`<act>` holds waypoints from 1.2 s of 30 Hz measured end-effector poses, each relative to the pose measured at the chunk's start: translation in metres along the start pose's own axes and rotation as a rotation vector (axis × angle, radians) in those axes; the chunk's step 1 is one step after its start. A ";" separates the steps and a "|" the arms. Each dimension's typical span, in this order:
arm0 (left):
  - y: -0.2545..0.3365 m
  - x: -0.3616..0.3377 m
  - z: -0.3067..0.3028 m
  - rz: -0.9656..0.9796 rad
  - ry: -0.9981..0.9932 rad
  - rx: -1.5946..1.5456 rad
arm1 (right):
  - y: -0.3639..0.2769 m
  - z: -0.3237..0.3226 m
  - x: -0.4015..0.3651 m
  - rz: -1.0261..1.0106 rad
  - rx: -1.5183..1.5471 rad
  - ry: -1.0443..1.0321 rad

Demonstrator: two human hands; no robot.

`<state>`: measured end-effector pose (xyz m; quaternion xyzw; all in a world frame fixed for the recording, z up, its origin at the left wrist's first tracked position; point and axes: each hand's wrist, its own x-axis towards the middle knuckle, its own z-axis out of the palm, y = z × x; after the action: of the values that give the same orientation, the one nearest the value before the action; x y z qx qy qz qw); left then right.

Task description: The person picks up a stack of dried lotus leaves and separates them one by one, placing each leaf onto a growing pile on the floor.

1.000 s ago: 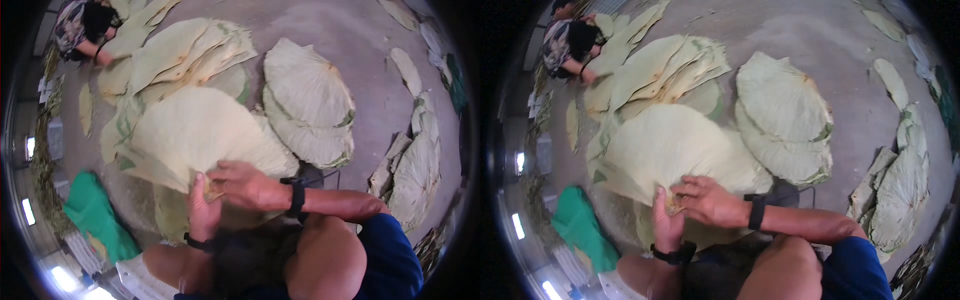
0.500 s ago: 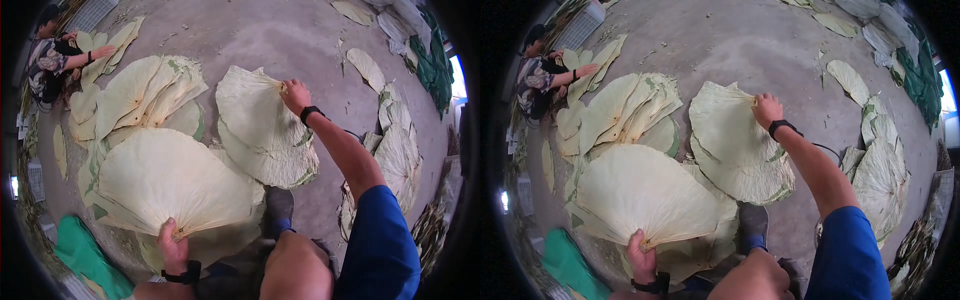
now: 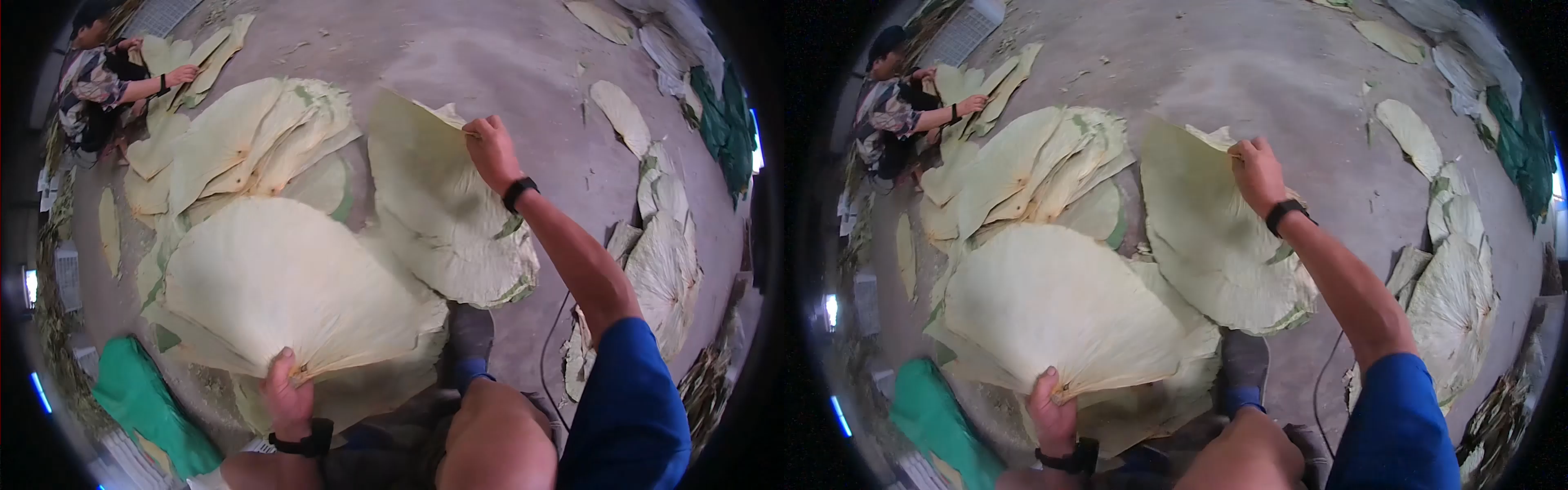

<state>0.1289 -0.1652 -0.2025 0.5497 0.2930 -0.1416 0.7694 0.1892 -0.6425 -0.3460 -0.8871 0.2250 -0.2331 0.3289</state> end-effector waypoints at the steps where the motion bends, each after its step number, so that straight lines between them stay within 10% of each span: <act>1: -0.003 0.001 -0.007 0.113 -0.025 0.225 | -0.036 -0.011 -0.007 -0.114 0.058 0.022; 8: 0.001 -0.012 0.017 0.085 -0.044 0.086 | -0.236 -0.039 -0.149 -0.638 0.429 -0.517; 10: -0.001 -0.011 0.003 0.237 -0.129 0.275 | -0.257 -0.020 -0.181 -0.300 0.679 -0.857; 17: -0.007 -0.003 -0.022 0.226 -0.142 0.152 | -0.257 -0.006 -0.188 -0.788 0.599 -0.562; 19: -0.006 0.009 -0.048 0.642 -0.228 1.114 | -0.253 -0.007 -0.183 -0.737 0.536 -0.508; 25: 0.046 0.012 -0.070 1.023 0.224 1.420 | -0.179 0.019 -0.225 -0.857 0.438 -0.703; 28: 0.063 -0.002 -0.066 1.112 0.287 1.330 | -0.112 0.013 -0.198 -0.494 0.410 -0.917; 29: 0.069 -0.009 -0.060 1.032 0.356 1.284 | -0.087 0.012 -0.162 0.086 0.325 -0.910; 30: 0.073 -0.018 -0.052 1.026 0.348 1.284 | -0.045 0.013 -0.134 -0.178 0.046 -0.508; 32: 0.076 -0.030 -0.036 1.032 0.339 1.271 | -0.001 -0.001 -0.059 0.021 -0.194 -0.238; 36: 0.068 -0.017 -0.022 0.659 0.159 0.415 | 0.046 0.001 -0.004 0.301 -0.425 -0.229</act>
<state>0.1461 -0.1223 -0.1452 0.7674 0.1248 0.0997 0.6209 0.1749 -0.6715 -0.3796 -0.9133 0.3594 -0.0276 0.1896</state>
